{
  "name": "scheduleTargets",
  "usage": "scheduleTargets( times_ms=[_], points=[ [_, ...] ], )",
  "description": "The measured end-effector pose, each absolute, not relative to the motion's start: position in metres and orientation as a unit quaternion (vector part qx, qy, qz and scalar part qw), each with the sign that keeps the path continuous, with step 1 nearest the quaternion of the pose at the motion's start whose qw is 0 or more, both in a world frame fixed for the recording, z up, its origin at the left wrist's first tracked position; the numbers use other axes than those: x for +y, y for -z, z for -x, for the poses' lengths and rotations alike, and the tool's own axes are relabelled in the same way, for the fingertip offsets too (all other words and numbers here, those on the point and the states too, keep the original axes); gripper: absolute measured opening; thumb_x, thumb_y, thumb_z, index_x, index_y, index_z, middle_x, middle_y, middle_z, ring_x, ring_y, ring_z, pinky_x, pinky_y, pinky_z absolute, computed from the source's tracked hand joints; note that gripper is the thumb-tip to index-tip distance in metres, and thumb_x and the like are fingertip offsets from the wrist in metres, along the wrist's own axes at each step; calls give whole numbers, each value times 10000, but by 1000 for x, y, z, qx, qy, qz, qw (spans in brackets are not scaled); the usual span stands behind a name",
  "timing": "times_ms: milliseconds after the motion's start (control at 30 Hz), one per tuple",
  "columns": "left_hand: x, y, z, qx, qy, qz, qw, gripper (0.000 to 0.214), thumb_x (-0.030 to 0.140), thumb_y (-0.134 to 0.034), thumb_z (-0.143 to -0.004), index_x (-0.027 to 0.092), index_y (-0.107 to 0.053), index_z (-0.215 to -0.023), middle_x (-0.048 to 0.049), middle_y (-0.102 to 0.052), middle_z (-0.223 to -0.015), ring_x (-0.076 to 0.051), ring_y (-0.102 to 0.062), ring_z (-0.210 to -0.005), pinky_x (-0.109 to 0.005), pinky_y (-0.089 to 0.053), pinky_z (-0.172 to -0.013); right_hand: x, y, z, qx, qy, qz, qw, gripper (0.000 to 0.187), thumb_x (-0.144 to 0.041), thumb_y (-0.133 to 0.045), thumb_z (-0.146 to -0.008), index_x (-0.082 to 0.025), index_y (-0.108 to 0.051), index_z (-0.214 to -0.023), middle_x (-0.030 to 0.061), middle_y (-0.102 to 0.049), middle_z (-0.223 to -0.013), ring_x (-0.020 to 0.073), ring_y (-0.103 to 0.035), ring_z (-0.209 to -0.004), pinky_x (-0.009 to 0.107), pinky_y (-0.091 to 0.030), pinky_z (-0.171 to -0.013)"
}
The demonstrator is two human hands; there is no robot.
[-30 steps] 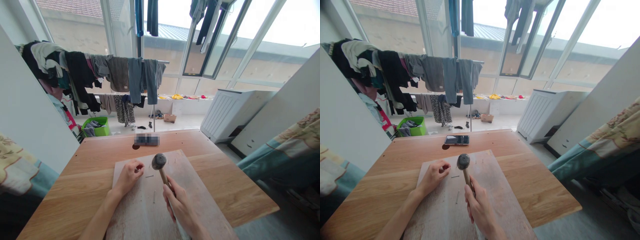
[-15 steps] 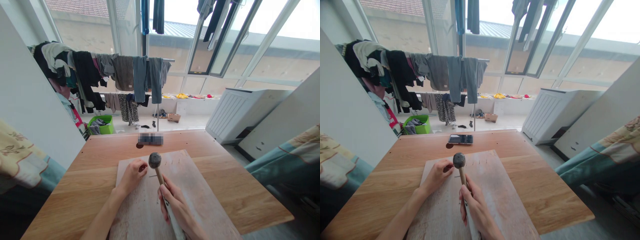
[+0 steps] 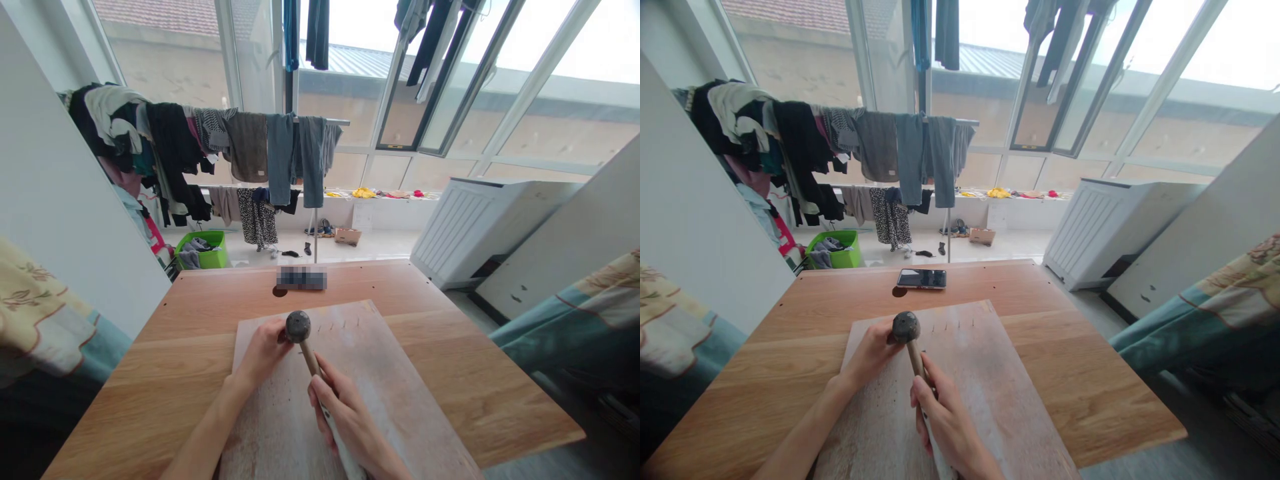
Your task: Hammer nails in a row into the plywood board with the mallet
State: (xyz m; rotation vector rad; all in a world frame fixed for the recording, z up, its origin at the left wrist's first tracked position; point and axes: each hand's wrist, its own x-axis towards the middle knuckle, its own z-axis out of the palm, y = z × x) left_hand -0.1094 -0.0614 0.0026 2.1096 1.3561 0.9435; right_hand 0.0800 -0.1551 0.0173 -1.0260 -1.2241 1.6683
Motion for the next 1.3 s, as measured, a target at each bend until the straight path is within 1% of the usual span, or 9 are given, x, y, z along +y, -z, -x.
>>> scheduleTargets(
  times_ms=[167, 267, 400, 533, 633, 767, 867, 967, 1300],
  points=[
    [-74, -12, 103, 502, -338, -788, 109, 81, 169, -606, -865, 197, -621, -939, -41, -625, -903, -216, -605, -866, -326, -486, -786, -154, -14, -84, -449, -650, 393, 471, 593, -569, -580, -931, -229, -509, -1412, -59, -536, -758, 10, -403, -318, 130, -329, -279],
    [-88, -22, 89, 429, -250, -868, 10, 116, 125, -584, -913, 202, -623, -991, -72, -662, -998, -252, -616, -969, -376, -483, -861, -152, -11, -87, -435, -627, 409, 500, 576, -547, -582, -940, -208, -499, -1399, -72, -524, -720, 17, -389, -313, 135, -359, -275],
    [-100, -31, 70, 353, -92, -927, -86, 141, 54, -565, -918, 163, -633, -977, -102, -700, -932, -280, -641, -910, -420, -475, -848, -150, -13, -90, -424, -603, 426, 524, 568, -564, -603, -918, -186, -517, -1333, -71, -533, -709, 29, -390, -315, 146, -384, -262],
    [-100, -32, 64, 339, -50, -932, -120, 126, 52, -566, -915, 130, -639, -982, -114, -701, -866, -286, -650, -847, -418, -478, -821, -148, -15, -91, -421, -597, 427, 533, 575, -575, -607, -910, -179, -514, -1315, -73, -532, -706, 30, -392, -315, 144, -385, -257],
    [-94, -31, 75, 335, -103, -932, -87, 152, 46, -559, -912, 149, -646, -982, -97, -697, -864, -271, -649, -846, -399, -481, -814, -148, -12, -91, -431, -600, 426, 522, 562, -552, -600, -925, -169, -504, -1325, -83, -513, -686, 28, -377, -303, 143, -380, -257],
    [-80, -20, 103, 414, -313, -854, 39, 195, 107, -556, -946, 213, -682, -1052, -48, -721, -936, -211, -667, -879, -336, -501, -825, -149, -8, -91, -446, -596, 426, 515, 509, -535, -586, -941, -180, -526, -1300, -83, -507, -695, 29, -387, -306, 144, -373, -257],
    [-69, -8, 121, 477, -436, -754, 121, 129, 194, -594, -937, 221, -718, -963, -16, -750, -906, -175, -691, -835, -282, -525, -786, -150, -7, -90, -453, -592, 425, 513, 476, -520, -583, -946, -185, -543, -1282, -80, -512, -708, 29, -398, -313, 141, -364, -258],
    [-65, 0, 128, 494, -457, -724, 152, 112, 209, -620, -896, 217, -732, -890, 2, -762, -845, -159, -692, -757, -259, -540, -744, -151, -9, -89, -457, -589, 428, 510, 470, -509, -588, -946, -186, -545, -1285, -80, -512, -708, 25, -393, -317, 137, -365, -266],
    [-71, 1, 126, 484, -435, -749, 122, 133, 185, -578, -896, 204, -709, -905, -19, -746, -871, -174, -699, -809, -281, -539, -804, -151, -12, -88, -455, -587, 437, 508, 564, -549, -592, -931, -176, -514, -1346, -76, -519, -707, 20, -376, -318, 137, -360, -269]
  ],
)
